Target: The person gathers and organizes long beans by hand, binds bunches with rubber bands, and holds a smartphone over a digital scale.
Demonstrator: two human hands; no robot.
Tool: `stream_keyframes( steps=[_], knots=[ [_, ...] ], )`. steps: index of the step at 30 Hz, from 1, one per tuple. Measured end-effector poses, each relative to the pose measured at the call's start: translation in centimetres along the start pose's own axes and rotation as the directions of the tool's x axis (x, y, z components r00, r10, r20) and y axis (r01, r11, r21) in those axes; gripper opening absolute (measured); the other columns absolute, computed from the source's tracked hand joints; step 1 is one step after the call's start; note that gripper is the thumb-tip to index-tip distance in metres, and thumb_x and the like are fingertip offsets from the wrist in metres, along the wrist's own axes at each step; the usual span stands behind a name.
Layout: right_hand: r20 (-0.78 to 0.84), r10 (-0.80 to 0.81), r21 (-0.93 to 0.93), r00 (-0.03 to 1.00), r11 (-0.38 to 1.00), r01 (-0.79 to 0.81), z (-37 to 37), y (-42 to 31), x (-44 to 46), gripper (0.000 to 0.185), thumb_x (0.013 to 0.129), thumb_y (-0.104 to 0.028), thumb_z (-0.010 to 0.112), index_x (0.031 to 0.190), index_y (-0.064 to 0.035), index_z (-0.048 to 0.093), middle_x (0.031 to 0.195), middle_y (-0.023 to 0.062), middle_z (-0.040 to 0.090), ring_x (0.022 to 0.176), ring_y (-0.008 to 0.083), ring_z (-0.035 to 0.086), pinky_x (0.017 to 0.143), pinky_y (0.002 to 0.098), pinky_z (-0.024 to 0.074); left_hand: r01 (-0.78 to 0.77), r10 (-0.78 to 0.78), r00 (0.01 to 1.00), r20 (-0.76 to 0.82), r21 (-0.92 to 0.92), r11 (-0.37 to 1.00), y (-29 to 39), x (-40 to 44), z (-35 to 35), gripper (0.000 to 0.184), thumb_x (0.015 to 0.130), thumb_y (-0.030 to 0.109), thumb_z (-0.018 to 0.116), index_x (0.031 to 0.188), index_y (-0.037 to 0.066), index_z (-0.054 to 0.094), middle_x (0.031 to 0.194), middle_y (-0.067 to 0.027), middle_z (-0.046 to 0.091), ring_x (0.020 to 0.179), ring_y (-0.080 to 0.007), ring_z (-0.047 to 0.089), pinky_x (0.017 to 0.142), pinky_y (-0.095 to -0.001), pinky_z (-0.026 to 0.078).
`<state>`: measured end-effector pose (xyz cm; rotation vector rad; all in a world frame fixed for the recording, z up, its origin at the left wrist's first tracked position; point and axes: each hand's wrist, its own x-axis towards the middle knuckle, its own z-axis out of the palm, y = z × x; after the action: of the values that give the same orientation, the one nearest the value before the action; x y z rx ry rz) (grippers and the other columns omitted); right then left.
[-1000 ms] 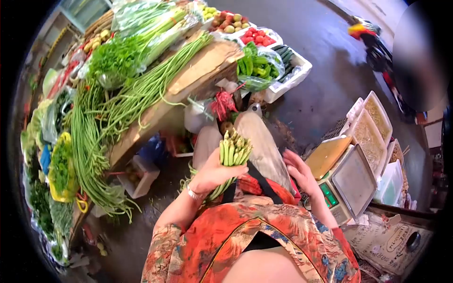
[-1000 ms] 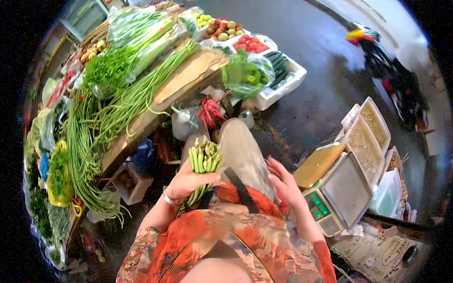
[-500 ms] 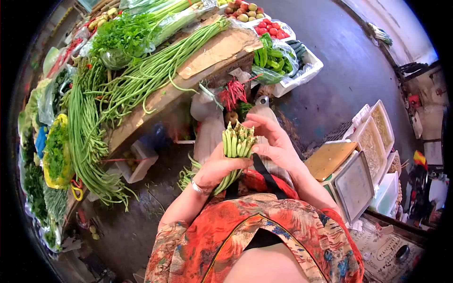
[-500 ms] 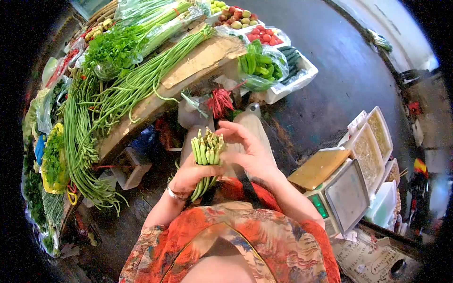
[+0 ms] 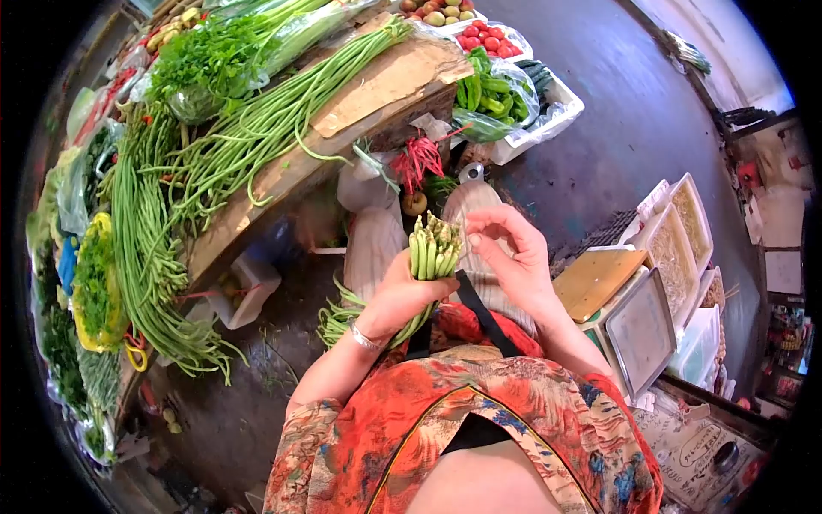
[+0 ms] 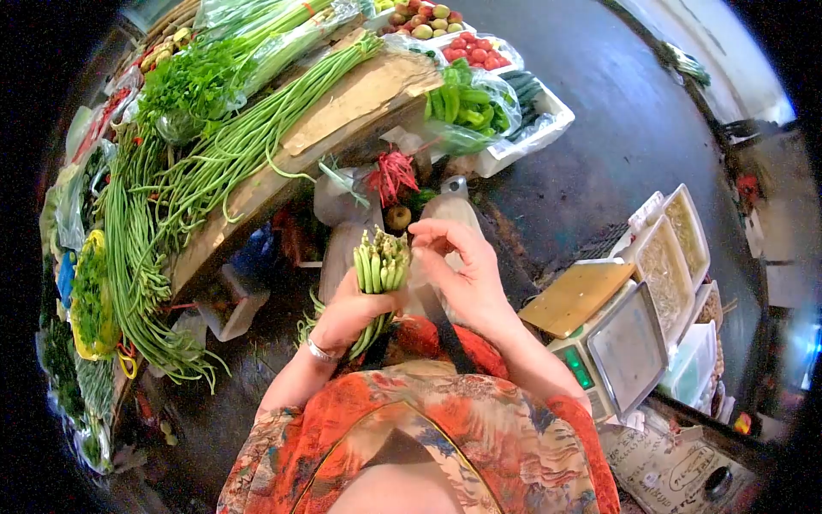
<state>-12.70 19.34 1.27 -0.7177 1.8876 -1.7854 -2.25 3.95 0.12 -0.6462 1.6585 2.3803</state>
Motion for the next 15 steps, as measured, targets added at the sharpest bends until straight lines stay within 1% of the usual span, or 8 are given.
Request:
stream_keyframes(
  steps=[2, 3, 4, 7, 9, 11, 13, 15],
  knots=[
    [0.068, -0.239, -0.263, 0.969, 0.932, 0.249, 0.0, -2.0, 0.4, 0.025, 0.08, -0.003, 0.064, 0.105, -0.0062, 0.062, 0.107, 0.0092, 0.058, 0.095, 0.0199, 0.057, 0.084, 0.0303, 0.0451, -0.012, 0.011, 1.0, 0.027, 0.055, 0.998, 0.1, 0.0, 0.1, 0.031, 0.074, -0.003, 0.065, 0.103, 0.001, 0.057, 0.087, -0.0007, 0.061, 0.077, -0.0096, 0.058, 0.068, -0.0257, 0.049],
    [0.183, -0.334, -0.352, 0.925, 0.856, 0.379, -0.3, -2.1, 0.6, 0.03, 0.078, -0.008, 0.066, 0.108, -0.0076, 0.061, 0.117, 0.0137, 0.053, 0.102, 0.0283, 0.055, 0.088, 0.0355, 0.0444, -0.003, 0.002, 0.999, 0.038, 0.023, 1.0, 0.1, 0.0, 0.1, 0.031, 0.075, -0.003, 0.065, 0.104, 0.001, 0.057, 0.087, -0.0006, 0.061, 0.076, -0.009, 0.057, 0.067, -0.0254, 0.049],
    [0.183, -0.333, -0.353, 0.925, 0.856, 0.378, -0.2, -2.3, 0.6, 0.03, 0.078, -0.008, 0.066, 0.108, -0.0076, 0.061, 0.117, 0.0137, 0.053, 0.102, 0.0283, 0.055, 0.088, 0.0355, 0.0444, -0.003, 0.002, 0.999, 0.039, 0.023, 1.0, -0.1, 0.1, 0.0, 0.031, 0.075, -0.003, 0.065, 0.104, 0.001, 0.057, 0.087, -0.0006, 0.061, 0.076, -0.009, 0.057, 0.067, -0.0254, 0.049],
    [0.279, -0.307, -0.554, 0.91, 0.722, 0.414, 0.6, -2.4, 0.4, 0.031, 0.078, -0.014, 0.067, 0.107, -0.009, 0.059, 0.121, 0.0165, 0.049, 0.106, 0.0322, 0.053, 0.091, 0.041, 0.0433, -0.043, 0.042, 0.999, 0.018, 0.021, 0.999, -0.7, 0.4, 0.1, 0.031, 0.075, -0.002, 0.065, 0.105, 0.001, 0.056, 0.087, -0.0007, 0.061, 0.077, -0.0087, 0.057, 0.067, -0.0253, 0.049],
    [0.294, -0.277, -0.561, 0.915, 0.725, 0.4, 0.5, -2.8, 0.4, 0.027, 0.078, -0.014, 0.067, 0.103, -0.0083, 0.058, 0.121, 0.0167, 0.05, 0.107, 0.0328, 0.052, 0.091, 0.0412, 0.0428, -0.11, 0.112, 0.994, -0.009, 0.099, 0.989, -0.8, 0.4, 0.2, 0.031, 0.076, 0.0, 0.066, 0.106, 0.002, 0.056, 0.089, -0.0005, 0.06, 0.078, -0.0083, 0.056, 0.068, -0.0248, 0.048],
    [0.307, -0.246, -0.567, 0.919, 0.729, 0.384, 0.3, -3.1, 0.5, 0.024, 0.078, -0.014, 0.067, 0.099, -0.0077, 0.058, 0.12, 0.0169, 0.05, 0.108, 0.0334, 0.052, 0.092, 0.0414, 0.0423, -0.091, 0.093, 0.996, -0.011, 0.119, 0.989, -0.7, 0.2, 0.3, 0.032, 0.076, 0.001, 0.066, 0.106, 0.002, 0.056, 0.09, -0.0002, 0.06, 0.079, -0.008, 0.056, 0.068, -0.0245, 0.048],
    [0.35, -0.211, -0.455, 0.913, 0.814, 0.362, 0.0, -3.2, 0.8, 0.02, 0.079, -0.015, 0.066, 0.094, -0.007, 0.056, 0.119, 0.0173, 0.052, 0.109, 0.0355, 0.051, 0.093, 0.0425, 0.0405, -0.073, 0.075, 0.997, -0.011, 0.14, 0.987, -0.4, 0.0, 0.4, 0.032, 0.077, 0.001, 0.067, 0.107, 0.002, 0.056, 0.091, 0.0001, 0.06, 0.08, -0.0078, 0.056, 0.069, -0.0242, 0.048],
    [0.343, -0.208, -0.439, 0.916, 0.826, 0.352, -0.2, -2.8, 0.8, 0.02, 0.079, -0.015, 0.066, 0.094, -0.007, 0.057, 0.119, 0.0173, 0.052, 0.109, 0.0362, 0.051, 0.094, 0.0428, 0.0396, -0.051, 0.051, 0.999, 0.009, 0.096, 0.994, -0.2, 0.0, 0.5, 0.034, 0.076, 0.002, 0.068, 0.107, 0.002, 0.055, 0.091, 0.0006, 0.059, 0.081, -0.0075, 0.056, 0.069, -0.0239, 0.047]
  ],
)
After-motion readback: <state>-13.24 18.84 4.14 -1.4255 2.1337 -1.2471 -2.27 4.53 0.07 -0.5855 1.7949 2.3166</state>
